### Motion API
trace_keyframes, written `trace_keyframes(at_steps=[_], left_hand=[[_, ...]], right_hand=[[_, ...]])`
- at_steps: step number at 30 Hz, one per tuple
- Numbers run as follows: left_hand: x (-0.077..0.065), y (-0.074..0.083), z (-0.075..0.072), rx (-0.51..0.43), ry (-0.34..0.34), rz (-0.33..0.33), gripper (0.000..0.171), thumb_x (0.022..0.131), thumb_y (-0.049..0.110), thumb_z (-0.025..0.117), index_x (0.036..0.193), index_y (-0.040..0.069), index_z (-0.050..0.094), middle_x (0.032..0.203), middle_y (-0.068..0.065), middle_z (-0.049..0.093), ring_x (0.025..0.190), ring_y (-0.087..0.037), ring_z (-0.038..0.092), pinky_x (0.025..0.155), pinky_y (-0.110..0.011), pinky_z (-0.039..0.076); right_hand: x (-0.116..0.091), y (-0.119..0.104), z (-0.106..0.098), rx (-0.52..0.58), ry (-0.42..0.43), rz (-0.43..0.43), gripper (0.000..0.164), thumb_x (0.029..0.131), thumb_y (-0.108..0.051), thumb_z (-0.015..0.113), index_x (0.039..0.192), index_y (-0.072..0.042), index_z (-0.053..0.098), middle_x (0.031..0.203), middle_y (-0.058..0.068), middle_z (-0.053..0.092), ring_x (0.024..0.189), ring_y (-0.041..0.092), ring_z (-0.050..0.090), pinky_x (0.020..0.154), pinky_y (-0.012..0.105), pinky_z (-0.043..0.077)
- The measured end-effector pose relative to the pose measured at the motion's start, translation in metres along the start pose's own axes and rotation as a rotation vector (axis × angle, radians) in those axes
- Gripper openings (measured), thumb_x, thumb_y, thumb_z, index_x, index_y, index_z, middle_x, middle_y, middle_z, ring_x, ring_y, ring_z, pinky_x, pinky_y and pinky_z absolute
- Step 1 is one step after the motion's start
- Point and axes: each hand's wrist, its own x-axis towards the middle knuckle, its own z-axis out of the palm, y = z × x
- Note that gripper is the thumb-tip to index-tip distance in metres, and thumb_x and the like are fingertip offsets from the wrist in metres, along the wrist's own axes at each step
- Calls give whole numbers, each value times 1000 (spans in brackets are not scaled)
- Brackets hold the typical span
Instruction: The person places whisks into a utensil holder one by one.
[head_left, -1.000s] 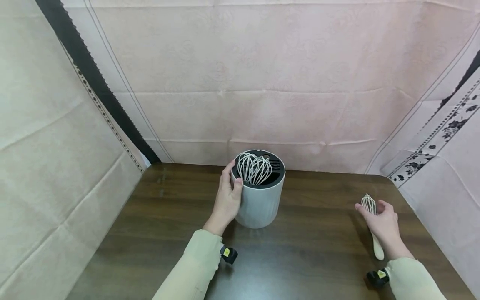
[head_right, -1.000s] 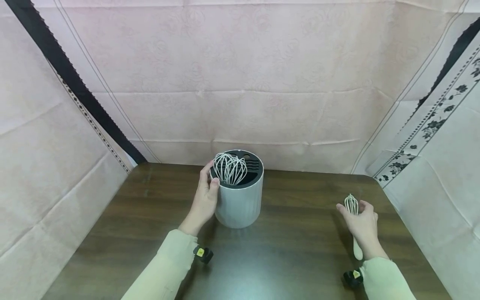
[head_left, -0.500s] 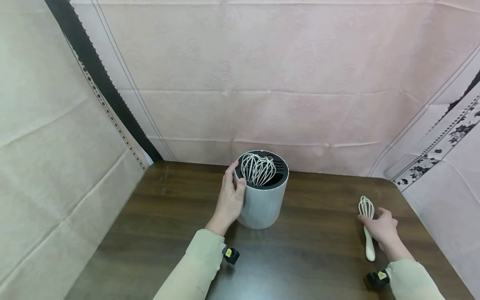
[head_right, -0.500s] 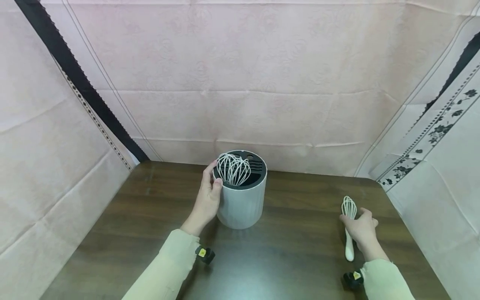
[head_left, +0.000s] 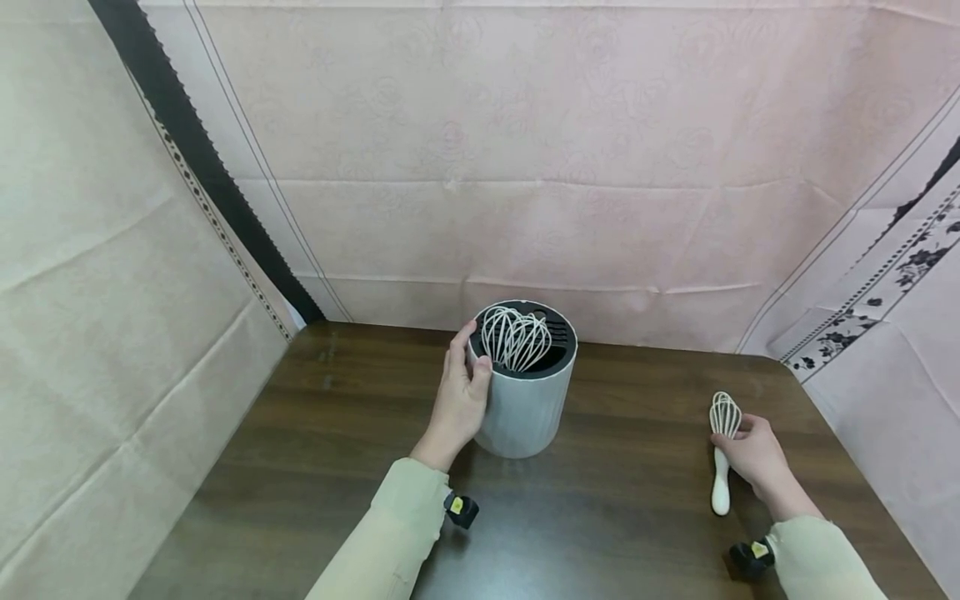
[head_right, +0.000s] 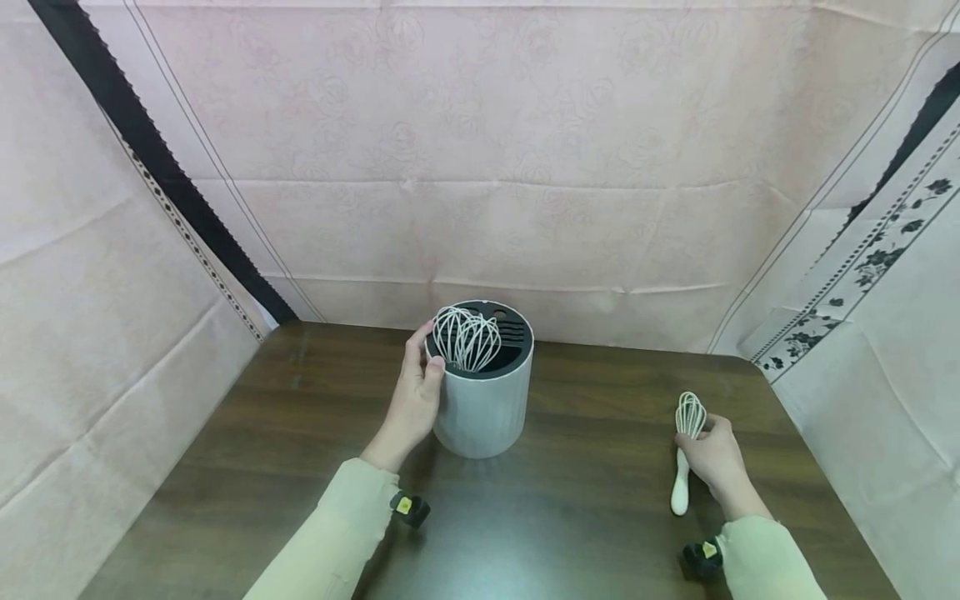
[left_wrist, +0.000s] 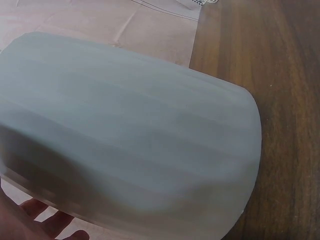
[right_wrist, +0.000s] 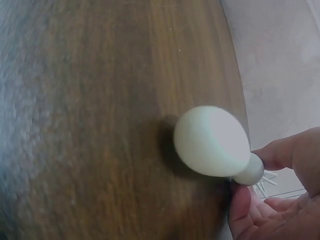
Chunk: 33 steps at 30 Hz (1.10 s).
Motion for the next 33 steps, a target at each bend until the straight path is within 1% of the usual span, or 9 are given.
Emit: trace_keyframes(at_steps=[4, 9, 12, 15, 20, 24, 29, 31, 33], left_hand=[[0, 1, 0, 2, 2, 0, 55, 101, 49, 40, 150, 37, 20, 151, -6, 27, 135, -27, 34, 107, -54, 30], [-1, 2, 0, 3, 1, 1, 55, 101, 48, 39, 151, 35, 20, 151, -6, 27, 135, -27, 34, 107, -53, 30], [0, 2, 0, 4, 7, 7, 56, 101, 47, 40, 151, 31, 21, 151, -7, 27, 135, -26, 34, 107, -52, 30], [0, 2, 0, 9, 10, 10, 57, 101, 47, 40, 152, 29, 21, 151, -7, 28, 135, -27, 35, 107, -52, 30], [0, 3, 0, 13, 5, 2, 58, 101, 51, 39, 152, 30, 21, 151, -7, 27, 135, -28, 35, 107, -52, 30], [0, 3, 0, 8, 1, -7, 57, 101, 49, 40, 151, 32, 21, 151, -7, 27, 135, -27, 35, 107, -51, 30], [-1, 4, -1, 4, 8, -7, 54, 102, 44, 41, 151, 35, 21, 151, -7, 27, 135, -27, 35, 108, -50, 30], [-1, 4, -1, 4, 10, -5, 54, 102, 43, 42, 151, 35, 21, 151, -7, 28, 135, -27, 35, 108, -50, 30], [-1, 4, -1, 5, 9, -4, 54, 102, 44, 41, 151, 35, 21, 151, -7, 27, 135, -27, 35, 108, -50, 30]], right_hand=[[-5, -7, 2, 26, 14, -28, 74, 92, -14, 56, 140, 22, 13, 110, 36, 54, 88, 26, 60, 63, 26, 50], [-10, -27, 6, 99, 47, -121, 75, 95, -16, 57, 144, 16, 10, 107, 31, 58, 73, 13, 61, 60, 30, 53], [-14, -43, 8, 139, 70, -169, 76, 96, -19, 57, 147, 11, 10, 112, 32, 57, 73, 8, 61, 63, 32, 55], [-19, -60, 9, 173, 82, -204, 78, 97, -22, 57, 149, 8, 8, 117, 33, 54, 78, 5, 60, 67, 33, 56], [-27, -83, 9, 245, 81, -232, 80, 97, -23, 58, 150, 3, 4, 119, 31, 53, 81, 4, 62, 68, 33, 56], [-33, -98, 10, 352, 70, -260, 82, 96, -17, 60, 151, 2, 2, 120, 31, 50, 82, 3, 64, 69, 31, 56], [-42, -118, 12, 434, 72, -308, 81, 95, -13, 60, 150, 1, 3, 118, 29, 50, 84, 4, 65, 68, 30, 56], [-47, -125, 12, 445, 81, -329, 80, 95, -12, 61, 150, 0, 4, 118, 26, 51, 84, 4, 65, 68, 29, 56], [-51, -132, 12, 492, 88, -345, 79, 94, -10, 62, 149, 0, 7, 116, 24, 52, 85, 6, 66, 69, 28, 56]])
